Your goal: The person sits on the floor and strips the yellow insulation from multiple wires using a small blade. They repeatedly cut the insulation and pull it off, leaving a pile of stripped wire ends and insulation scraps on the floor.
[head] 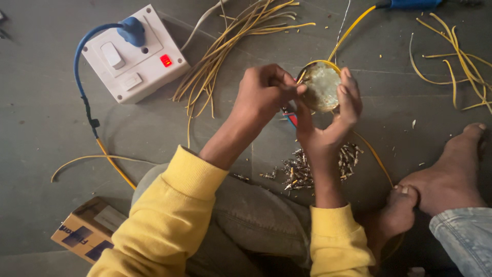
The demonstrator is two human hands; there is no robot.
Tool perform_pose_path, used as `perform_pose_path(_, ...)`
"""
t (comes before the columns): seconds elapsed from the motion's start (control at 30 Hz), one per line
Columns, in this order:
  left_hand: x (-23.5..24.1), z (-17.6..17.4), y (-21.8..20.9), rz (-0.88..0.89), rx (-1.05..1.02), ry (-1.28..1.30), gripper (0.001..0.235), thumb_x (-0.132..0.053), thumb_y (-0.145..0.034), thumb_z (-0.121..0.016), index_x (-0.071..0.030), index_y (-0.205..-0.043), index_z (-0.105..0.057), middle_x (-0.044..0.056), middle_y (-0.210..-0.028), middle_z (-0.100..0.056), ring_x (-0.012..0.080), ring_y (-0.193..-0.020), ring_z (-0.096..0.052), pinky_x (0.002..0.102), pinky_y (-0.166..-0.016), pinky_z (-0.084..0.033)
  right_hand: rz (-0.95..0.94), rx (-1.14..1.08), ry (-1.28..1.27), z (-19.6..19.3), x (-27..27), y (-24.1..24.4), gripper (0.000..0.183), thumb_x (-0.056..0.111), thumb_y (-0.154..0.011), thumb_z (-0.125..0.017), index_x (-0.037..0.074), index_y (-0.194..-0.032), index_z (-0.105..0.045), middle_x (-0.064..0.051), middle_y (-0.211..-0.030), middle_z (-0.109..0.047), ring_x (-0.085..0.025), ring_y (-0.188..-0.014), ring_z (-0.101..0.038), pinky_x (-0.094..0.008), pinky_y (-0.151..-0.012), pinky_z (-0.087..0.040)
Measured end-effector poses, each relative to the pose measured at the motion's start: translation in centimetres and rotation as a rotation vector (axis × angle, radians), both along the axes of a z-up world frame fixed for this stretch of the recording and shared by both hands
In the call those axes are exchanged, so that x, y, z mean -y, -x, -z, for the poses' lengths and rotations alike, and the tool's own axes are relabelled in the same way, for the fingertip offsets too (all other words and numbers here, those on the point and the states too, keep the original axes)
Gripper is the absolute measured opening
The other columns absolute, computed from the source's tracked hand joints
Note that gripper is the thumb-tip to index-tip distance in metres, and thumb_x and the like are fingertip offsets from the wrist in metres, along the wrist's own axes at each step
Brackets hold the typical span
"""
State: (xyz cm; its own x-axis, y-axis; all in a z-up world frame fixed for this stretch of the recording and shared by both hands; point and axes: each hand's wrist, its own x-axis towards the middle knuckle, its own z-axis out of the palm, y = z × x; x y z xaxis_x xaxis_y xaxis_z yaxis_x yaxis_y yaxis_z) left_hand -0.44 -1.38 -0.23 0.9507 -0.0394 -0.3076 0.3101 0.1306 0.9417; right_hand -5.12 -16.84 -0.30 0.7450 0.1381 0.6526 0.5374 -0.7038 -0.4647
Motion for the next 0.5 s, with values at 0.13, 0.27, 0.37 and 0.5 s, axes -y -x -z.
perform_pose_path(0.13,0.15,0.71,0.02,-0.024,0.009,0.056,0.021,-0.011,-0.081,-0.086,-0.002,-0.079,-0.067,0.001,-0.07,-0.068,0.0051,-0.062,-0.06,0.022,-0.055,-0.048,-0.008,-0.044,-0.067,0.03,-0.07,0.2,0.074,0.004,-0.104,-0.087,0.01,-0.152,-0.03,-0.018,-0.159,-0.036,-0.035,-0.15,-0.041,-0.045,-0.126,-0.046)
perform_pose_path(0.27,-0.02,1.06,0.01,-0.011,-0.077,0.193,0.023,-0.011,-0.082,-0.085,-0.002,-0.082,-0.064,0.0,-0.068,-0.063,0.0059,-0.055,-0.054,0.024,-0.047,-0.041,-0.012,-0.011,-0.027,0.02,0.16,0.18,0.074,0.004,-0.103,-0.088,0.01,-0.151,-0.031,-0.017,-0.161,-0.037,-0.035,-0.149,-0.039,-0.048,-0.128,-0.04)
perform_pose_path(0.37,-0.08,0.95,-0.1,-0.004,-0.083,0.22,0.022,-0.01,-0.082,-0.085,-0.002,-0.083,-0.064,0.0,-0.067,-0.062,0.0062,-0.053,-0.053,0.024,-0.045,-0.04,0.019,0.012,0.01,0.15,0.34,0.04,0.073,0.006,-0.1,-0.088,0.007,-0.149,-0.033,-0.017,-0.158,-0.039,-0.034,-0.147,-0.043,-0.049,-0.126,-0.04)
perform_pose_path(0.5,-0.25,0.8,0.15,-0.001,-0.113,0.197,0.022,-0.01,-0.081,-0.084,-0.003,-0.082,-0.063,0.0,-0.066,-0.062,0.0069,-0.052,-0.054,0.024,-0.045,-0.042,0.056,-0.031,0.028,0.17,0.29,0.04,0.072,0.012,-0.105,-0.087,0.007,-0.152,-0.033,-0.016,-0.162,-0.04,-0.033,-0.149,-0.044,-0.046,-0.128,-0.04)
